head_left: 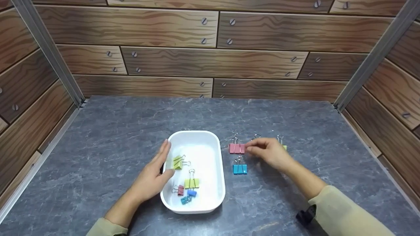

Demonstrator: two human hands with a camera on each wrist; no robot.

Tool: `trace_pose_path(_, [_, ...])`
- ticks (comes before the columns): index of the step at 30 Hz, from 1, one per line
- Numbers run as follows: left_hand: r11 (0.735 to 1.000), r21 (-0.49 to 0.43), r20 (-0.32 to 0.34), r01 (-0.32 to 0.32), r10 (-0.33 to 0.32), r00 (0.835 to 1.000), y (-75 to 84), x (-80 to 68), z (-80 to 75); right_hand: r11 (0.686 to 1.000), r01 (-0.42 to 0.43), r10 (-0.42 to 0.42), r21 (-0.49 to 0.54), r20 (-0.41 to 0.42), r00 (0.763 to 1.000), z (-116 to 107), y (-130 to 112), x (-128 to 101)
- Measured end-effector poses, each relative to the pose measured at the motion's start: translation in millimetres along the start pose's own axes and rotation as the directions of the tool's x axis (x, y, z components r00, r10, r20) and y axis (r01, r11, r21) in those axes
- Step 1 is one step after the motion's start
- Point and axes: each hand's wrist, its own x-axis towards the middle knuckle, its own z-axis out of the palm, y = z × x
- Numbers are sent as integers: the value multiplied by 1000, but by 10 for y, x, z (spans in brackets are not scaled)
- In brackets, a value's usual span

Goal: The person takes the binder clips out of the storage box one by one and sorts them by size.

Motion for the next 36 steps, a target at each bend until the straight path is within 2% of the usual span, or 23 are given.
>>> trace_pose_path(6, [1000,7,0,1,-1,1000,10,1,-1,997,67,-66,38,-29,997,-105,-259,-7])
trace_pose_path(11, [1000,11,7,6,-6,1000,7,4,-4,990,106,-104,88,-21,994,-59,-487,1])
trace_pose_path(23, [1000,25,2,-4,4,1000,-11,4,1,963,214,-229,163,80,970,316,-856,98])
trace_pose_path(29, [1000,21,0,7,-7,1000,-1,5,1,962,209,-236,177,145,961,547,-970,138])
trace_pose_path(36, [1000,14,7,4,-4,1000,11,8,3,960,206,-249,191,235,940,811,-959,166])
